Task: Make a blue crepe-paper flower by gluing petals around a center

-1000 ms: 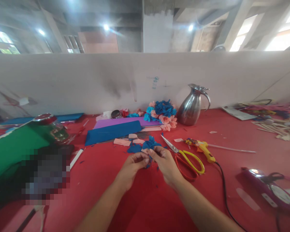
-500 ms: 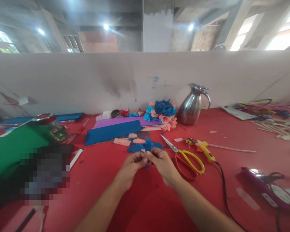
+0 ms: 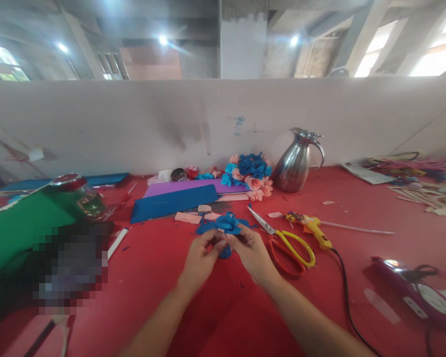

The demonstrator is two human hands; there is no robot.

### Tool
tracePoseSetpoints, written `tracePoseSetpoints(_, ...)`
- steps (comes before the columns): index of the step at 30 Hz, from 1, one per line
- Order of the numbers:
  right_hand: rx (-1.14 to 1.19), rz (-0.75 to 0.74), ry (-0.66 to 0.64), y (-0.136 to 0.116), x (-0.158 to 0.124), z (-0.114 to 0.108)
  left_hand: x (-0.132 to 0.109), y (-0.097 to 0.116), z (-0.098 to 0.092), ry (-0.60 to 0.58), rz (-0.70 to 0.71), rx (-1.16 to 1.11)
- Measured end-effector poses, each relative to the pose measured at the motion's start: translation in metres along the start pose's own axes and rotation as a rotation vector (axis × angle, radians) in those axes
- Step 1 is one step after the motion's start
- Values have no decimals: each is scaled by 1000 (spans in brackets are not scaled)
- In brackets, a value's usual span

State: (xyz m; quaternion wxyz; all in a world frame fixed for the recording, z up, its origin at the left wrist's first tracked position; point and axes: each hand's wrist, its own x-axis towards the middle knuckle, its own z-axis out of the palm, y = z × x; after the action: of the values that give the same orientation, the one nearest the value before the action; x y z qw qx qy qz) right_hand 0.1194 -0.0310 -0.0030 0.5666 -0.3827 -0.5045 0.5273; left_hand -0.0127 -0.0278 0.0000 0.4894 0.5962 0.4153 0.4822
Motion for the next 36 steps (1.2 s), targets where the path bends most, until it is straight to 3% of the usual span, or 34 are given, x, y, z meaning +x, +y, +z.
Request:
tracePoseSetpoints(24, -69, -75, -12, 3, 0, -1, 0, -4, 1, -18, 62, 46)
tracePoseSetpoints(30, -138, -203, -27, 3, -1, -1, 1, -6, -1, -24, 83, 67)
tracePoseSetpoints(36, -310, -385, -32, 0, -4, -3, 0, -5, -2, 29, 223, 171)
